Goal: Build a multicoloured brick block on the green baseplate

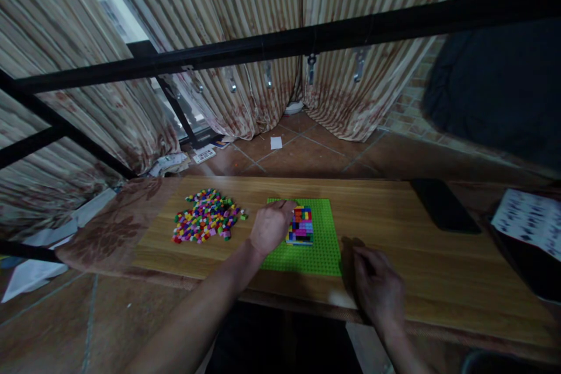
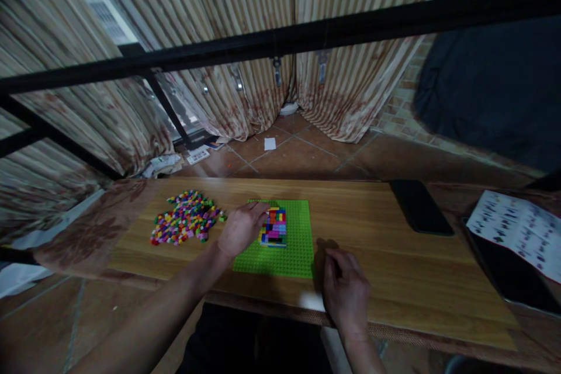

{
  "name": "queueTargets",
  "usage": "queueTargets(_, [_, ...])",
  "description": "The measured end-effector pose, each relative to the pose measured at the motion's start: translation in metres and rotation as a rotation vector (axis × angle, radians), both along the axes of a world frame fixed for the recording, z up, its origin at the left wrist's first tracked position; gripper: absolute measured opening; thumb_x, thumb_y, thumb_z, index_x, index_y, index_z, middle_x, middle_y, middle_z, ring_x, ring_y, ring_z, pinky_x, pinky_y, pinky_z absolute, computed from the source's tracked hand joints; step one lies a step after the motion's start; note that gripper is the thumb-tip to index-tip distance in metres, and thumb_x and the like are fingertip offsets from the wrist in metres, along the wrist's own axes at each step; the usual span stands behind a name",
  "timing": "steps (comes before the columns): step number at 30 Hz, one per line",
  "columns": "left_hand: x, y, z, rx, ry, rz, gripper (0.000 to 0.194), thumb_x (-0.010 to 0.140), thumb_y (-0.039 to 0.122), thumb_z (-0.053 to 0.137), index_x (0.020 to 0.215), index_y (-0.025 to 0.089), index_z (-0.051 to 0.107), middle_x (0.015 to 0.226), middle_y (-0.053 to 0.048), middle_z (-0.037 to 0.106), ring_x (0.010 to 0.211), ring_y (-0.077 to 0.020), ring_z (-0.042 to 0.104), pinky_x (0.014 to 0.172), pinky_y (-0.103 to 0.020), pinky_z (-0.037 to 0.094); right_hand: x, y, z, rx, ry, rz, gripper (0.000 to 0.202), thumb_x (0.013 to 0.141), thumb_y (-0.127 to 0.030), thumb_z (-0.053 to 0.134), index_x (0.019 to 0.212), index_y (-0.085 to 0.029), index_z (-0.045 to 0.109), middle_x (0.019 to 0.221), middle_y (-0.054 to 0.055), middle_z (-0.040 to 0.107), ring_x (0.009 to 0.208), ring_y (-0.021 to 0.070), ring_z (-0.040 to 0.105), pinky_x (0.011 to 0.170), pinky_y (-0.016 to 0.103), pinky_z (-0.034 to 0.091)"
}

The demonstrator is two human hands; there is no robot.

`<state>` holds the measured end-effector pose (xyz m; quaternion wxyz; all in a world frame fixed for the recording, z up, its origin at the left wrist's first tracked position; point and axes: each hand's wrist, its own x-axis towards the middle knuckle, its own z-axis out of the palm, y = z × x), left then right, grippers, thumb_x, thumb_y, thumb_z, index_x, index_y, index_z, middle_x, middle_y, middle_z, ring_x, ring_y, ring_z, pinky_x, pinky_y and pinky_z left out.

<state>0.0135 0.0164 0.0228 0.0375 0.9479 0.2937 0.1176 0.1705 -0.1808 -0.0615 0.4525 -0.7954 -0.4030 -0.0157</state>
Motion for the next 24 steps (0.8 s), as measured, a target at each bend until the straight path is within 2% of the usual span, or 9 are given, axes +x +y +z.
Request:
queueTargets(7, [-0.001, 0.002, -0.006, 0.018, -0.068, -0.011, 0.023, 0.096, 0.023, 0.042, 0.107, 0.019, 0.062, 0.093, -0.005, 0.068, 0.089, -0.0179, 0.063, 0.082, -0.029, 0.050, 0.000, -0.001, 0.000, -0.019, -0.025, -0.012, 0.031, 0.090, -0.041, 0.046, 0.093, -0.018, 0.068, 0.097, 0.009, 0.069, 0.087, 0.0211, 0.066, 0.077, 0.032, 0.050])
queueTargets(14, [-0.003, 0.003, -0.006, -0.055, -0.187, 0.025, 0.025, 0.092, 0.021, 0.050, 0.115, 0.019, 0.060, 0.102, -0.006, 0.067, 0.096, -0.0192, 0.062, 0.090, -0.034, 0.050, 0.000, -0.001, 0.002, -0.020, 0.001, -0.008, 0.032, 0.090, -0.042, 0.046, 0.093, -0.018, 0.068, 0.098, 0.010, 0.069, 0.089, 0.0223, 0.065, 0.079, 0.034, 0.050])
queueTargets(19, [-0.007, 0.004, -0.011, -0.226, -0.416, 0.128, 0.026, 0.088, 0.022, 0.057, 0.113, 0.019, 0.061, 0.105, -0.006, 0.067, 0.099, -0.0186, 0.062, 0.092, -0.034, 0.050, 0.000, -0.001, 0.002, -0.030, 0.003, -0.002, 0.034, 0.090, -0.043, 0.046, 0.095, -0.018, 0.068, 0.099, 0.010, 0.069, 0.089, 0.0224, 0.065, 0.079, 0.034, 0.050])
queueTargets(24, [-0.001, 0.014, -0.020, -0.545, -0.575, 0.272, 0.025, 0.086, 0.023, 0.056, 0.109, 0.015, 0.064, 0.105, -0.008, 0.069, 0.094, -0.0179, 0.065, 0.084, -0.031, 0.053, 0.000, -0.002, 0.000, -0.039, -0.032, -0.005, 0.035, 0.090, -0.044, 0.045, 0.094, -0.017, 0.068, 0.098, 0.010, 0.069, 0.088, 0.0220, 0.065, 0.078, 0.033, 0.050])
